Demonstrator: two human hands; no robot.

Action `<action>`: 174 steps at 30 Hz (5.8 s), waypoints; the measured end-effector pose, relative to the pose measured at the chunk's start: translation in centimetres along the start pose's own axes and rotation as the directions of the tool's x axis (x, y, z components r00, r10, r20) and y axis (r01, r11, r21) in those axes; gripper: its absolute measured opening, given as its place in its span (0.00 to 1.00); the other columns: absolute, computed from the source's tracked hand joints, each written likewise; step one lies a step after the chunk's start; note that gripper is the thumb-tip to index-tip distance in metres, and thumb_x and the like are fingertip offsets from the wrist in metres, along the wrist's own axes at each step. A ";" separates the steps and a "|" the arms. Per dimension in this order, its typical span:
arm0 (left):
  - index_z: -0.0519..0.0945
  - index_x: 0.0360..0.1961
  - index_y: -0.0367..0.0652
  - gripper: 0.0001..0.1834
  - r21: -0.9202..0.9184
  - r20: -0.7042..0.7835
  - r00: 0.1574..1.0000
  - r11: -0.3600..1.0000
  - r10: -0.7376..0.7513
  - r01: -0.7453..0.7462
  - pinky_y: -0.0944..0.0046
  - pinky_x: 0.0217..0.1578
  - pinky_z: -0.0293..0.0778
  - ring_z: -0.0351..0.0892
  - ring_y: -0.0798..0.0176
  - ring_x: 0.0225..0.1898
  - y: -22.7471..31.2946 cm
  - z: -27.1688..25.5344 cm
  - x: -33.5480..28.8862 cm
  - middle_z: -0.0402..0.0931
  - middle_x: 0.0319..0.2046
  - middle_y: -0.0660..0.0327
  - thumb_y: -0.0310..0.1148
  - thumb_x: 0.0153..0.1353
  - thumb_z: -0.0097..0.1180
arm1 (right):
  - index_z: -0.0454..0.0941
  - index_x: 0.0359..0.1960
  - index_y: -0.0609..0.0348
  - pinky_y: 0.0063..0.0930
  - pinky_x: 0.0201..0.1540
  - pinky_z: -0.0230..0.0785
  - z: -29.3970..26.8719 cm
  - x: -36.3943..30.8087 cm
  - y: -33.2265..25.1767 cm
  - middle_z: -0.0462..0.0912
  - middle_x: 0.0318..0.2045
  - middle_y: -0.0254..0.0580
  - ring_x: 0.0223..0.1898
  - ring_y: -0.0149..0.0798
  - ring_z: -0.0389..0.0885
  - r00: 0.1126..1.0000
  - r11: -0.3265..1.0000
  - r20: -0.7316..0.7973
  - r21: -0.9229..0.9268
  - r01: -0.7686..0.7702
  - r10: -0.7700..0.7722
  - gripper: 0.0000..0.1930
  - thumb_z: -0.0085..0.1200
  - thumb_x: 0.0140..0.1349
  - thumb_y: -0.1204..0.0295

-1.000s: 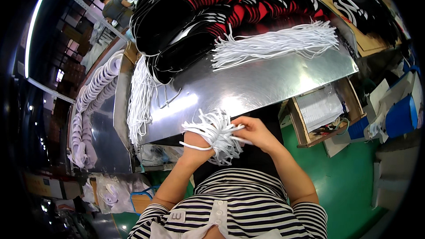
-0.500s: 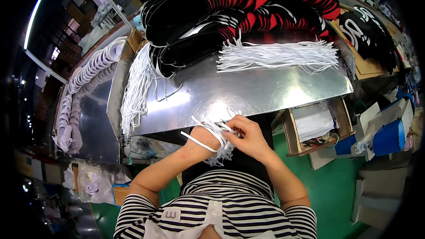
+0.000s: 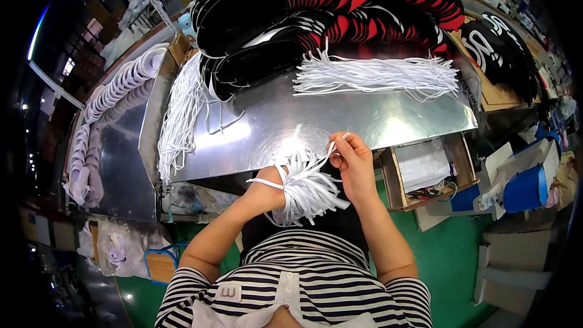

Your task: The person picks up a bundle of white elastic laces and separates them into smaller groups, pulling and wrapping individual laces around the bundles.

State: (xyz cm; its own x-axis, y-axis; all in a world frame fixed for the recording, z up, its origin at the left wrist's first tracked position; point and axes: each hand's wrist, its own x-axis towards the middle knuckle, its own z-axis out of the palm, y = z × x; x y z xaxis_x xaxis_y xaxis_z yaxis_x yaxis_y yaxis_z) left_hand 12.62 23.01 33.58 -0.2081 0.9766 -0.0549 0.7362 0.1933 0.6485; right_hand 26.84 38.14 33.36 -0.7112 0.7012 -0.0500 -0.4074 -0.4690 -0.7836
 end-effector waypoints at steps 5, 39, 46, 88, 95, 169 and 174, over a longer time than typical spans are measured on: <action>0.78 0.40 0.42 0.17 0.170 -0.117 0.985 0.980 0.129 -0.108 0.54 0.33 0.74 0.78 0.46 0.33 0.7 -0.2 -0.1 0.79 0.33 0.52 0.38 0.51 0.60 | 0.74 0.41 0.59 0.15 0.27 0.58 -0.5 -0.3 -0.4 0.73 0.25 0.30 0.26 0.23 0.68 0.981 0.986 0.120 -0.086 -0.141 0.150 0.10 0.48 0.68 0.65; 0.74 0.48 0.37 0.15 -0.894 -0.230 0.897 0.446 -0.378 -0.041 0.67 0.40 0.75 0.77 0.68 0.40 -1.8 1.5 0.1 0.77 0.41 0.60 0.31 0.62 0.53 | 0.79 0.39 0.58 0.13 0.28 0.60 1.2 -2.1 1.3 0.77 0.30 0.29 0.29 0.19 0.71 0.981 0.740 0.185 -0.668 0.080 0.060 0.11 0.62 0.55 0.72; 0.73 0.49 0.34 0.17 -0.979 -0.111 0.961 0.193 -0.253 -0.063 0.63 0.41 0.77 0.79 0.65 0.41 -1.3 0.8 0.5 0.78 0.41 0.57 0.31 0.61 0.54 | 0.78 0.37 0.59 0.21 0.27 0.65 0.5 -1.0 2.7 0.79 0.25 0.34 0.23 0.27 0.75 0.980 0.561 0.196 -0.807 0.186 -0.043 0.08 0.58 0.56 0.72; 0.69 0.29 0.42 0.08 -0.825 -0.281 0.956 -0.486 -0.089 -0.288 0.69 0.36 0.66 0.60 0.72 0.17 5.8 -8.9 1.8 0.63 0.17 0.68 0.29 0.68 0.45 | 0.57 0.64 0.64 0.32 0.62 0.58 4.4 1.5 5.1 0.74 0.53 0.45 0.57 0.37 0.69 0.508 0.904 0.769 -0.426 -0.048 0.389 0.50 0.73 0.42 0.59; 0.70 0.24 0.45 0.12 -0.794 -0.371 0.925 -0.489 -0.080 -0.360 0.69 0.36 0.67 0.63 0.73 0.18 6.7 -10.5 3.0 0.66 0.16 0.69 0.31 0.67 0.49 | 0.62 0.58 0.66 0.37 0.62 0.60 4.1 -5.5 8.4 0.82 0.41 0.47 0.54 0.39 0.75 0.227 0.793 0.881 -0.228 -0.565 0.415 0.38 0.70 0.46 0.70; 0.76 0.48 0.44 0.24 0.024 -0.861 0.414 0.790 -0.295 0.612 0.44 0.59 0.55 0.69 0.54 0.55 -36.7 -29.5 18.0 0.76 0.48 0.58 0.45 0.53 0.62 | 0.78 0.43 0.50 0.42 0.39 0.73 -9.2 7.4 -13.9 0.81 0.34 0.41 0.39 0.48 0.81 0.959 -0.682 0.032 -0.696 0.223 0.281 0.16 0.56 0.56 0.58; 0.74 0.47 0.40 0.17 -0.469 -0.847 0.409 0.840 -0.339 -0.273 0.70 0.46 0.64 0.70 0.70 0.44 -27.4 -30.9 8.0 0.75 0.40 0.64 0.35 0.58 0.59 | 0.78 0.40 0.50 0.41 0.36 0.74 -4.8 10.9 -9.4 0.81 0.33 0.39 0.37 0.47 0.81 0.862 -0.528 0.308 -0.691 0.494 0.403 0.14 0.54 0.57 0.58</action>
State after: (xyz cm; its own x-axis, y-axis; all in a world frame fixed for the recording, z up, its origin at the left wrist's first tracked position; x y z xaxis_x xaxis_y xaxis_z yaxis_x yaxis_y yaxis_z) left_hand -29.15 22.58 38.85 -0.8804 0.2539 0.4005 0.3736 -0.1486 0.9156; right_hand 25.71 52.78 37.22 -0.9535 0.2499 -0.1683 0.2599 0.9649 -0.0393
